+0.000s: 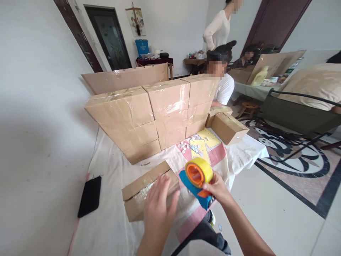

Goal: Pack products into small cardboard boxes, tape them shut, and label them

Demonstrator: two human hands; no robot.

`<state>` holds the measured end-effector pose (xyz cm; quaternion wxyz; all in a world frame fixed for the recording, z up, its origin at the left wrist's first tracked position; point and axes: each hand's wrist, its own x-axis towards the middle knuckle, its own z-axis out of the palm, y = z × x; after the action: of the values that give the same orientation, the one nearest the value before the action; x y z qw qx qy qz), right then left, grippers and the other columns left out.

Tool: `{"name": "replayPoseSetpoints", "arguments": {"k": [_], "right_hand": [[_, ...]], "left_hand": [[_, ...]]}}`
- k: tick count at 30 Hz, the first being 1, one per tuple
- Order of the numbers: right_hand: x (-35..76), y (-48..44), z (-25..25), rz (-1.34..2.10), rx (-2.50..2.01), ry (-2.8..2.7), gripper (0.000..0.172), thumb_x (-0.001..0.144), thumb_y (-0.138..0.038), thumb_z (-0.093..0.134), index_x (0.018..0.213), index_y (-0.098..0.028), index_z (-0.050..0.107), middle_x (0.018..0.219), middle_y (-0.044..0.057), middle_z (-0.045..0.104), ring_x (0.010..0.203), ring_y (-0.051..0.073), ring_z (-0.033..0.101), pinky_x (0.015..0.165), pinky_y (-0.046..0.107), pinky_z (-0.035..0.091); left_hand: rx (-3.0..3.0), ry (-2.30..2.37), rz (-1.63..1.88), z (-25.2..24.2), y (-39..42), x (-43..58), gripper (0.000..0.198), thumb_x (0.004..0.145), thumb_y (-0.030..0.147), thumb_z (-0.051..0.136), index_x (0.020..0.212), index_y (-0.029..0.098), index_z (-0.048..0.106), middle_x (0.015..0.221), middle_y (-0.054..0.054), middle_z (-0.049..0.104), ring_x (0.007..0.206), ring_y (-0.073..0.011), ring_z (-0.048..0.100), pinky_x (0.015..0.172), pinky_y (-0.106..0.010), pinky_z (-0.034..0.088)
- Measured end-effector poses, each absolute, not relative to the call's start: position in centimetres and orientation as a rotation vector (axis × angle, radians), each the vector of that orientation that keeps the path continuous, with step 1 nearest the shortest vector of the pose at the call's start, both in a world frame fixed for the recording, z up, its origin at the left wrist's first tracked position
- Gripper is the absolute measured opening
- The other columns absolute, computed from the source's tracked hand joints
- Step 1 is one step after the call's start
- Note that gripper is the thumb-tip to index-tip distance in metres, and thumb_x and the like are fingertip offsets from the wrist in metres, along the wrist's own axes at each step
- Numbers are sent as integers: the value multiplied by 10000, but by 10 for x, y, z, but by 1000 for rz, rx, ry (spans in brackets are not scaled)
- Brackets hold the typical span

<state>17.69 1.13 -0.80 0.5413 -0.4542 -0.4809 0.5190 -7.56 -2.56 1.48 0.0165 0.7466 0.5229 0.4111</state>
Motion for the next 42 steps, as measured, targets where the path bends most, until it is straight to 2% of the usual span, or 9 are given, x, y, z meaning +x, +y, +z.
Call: {"name": "replayPoseSetpoints", "arguments": {"k": [4,8,12,18,25,28,31,35,42], "right_hand": [[161,-23,10,1234,-996,-1277,538,686,-619,859,1051,-243,739,973,70,769,858,275,733,779,373,613],[169,-21,32,1029,-978,-1529,508,859,-661,676,1113,-226,738,960,82,757,846,262,721,759,357,610],[167,-10,37,804,-941,-1506,450,970,-595,538,932,-204,759,731,59,719,606,194,665,582,284,588],[141,-5,20,659,-968,-1289,398,957,-567,580,934,-212,760,718,73,737,582,209,684,524,275,583],[131,18,8,873,-931,-1370,701,945,-769,375,886,-177,748,679,86,682,600,232,661,572,342,581],[128,23,11,989,-909,-1392,670,977,-694,380,740,-176,733,629,88,650,570,225,624,588,355,567],[131,24,18,1013,-902,-1224,657,982,-648,390,601,-193,673,514,69,569,441,193,514,469,325,489],[143,26,23,712,-987,-1125,589,970,-603,473,547,-212,594,467,43,507,387,161,407,381,293,337],[159,35,23,322,-864,-1463,523,1030,-352,433,532,-193,428,473,-7,430,397,117,387,414,265,281]], "left_hand": [[2153,1181,1107,18,-25,-31,701,1016,428,480,1645,308,195,1676,-101,320,1501,-315,414,1141,-501,488],[2018,1014,1042,1,-21,-13,657,1049,439,358,1653,304,139,1734,-82,100,1585,-321,200,1240,-545,361],[1798,1058,1074,-14,-26,-3,661,1007,490,478,1617,308,302,1717,-90,227,1582,-351,214,1269,-574,282],[1490,1321,1277,-19,-36,4,567,960,526,560,1447,240,516,1674,-146,309,1502,-326,383,1185,-494,410],[1621,1218,1201,-25,-29,-6,404,932,588,564,851,225,721,1273,-127,647,1257,-304,565,1090,-481,473],[1475,1294,1280,-29,-30,1,453,944,593,537,802,209,729,1157,-127,651,1103,-272,634,982,-414,542],[1542,1410,1370,-27,-33,13,451,959,571,499,799,240,760,1133,-116,635,1089,-270,620,976,-410,537],[1710,1466,1357,-9,-36,22,401,964,500,509,751,291,776,1088,-98,632,1135,-287,546,993,-458,500],[1690,1376,1489,19,-42,18,555,966,593,485,613,209,673,774,-45,488,722,-170,493,677,-310,437]]}}
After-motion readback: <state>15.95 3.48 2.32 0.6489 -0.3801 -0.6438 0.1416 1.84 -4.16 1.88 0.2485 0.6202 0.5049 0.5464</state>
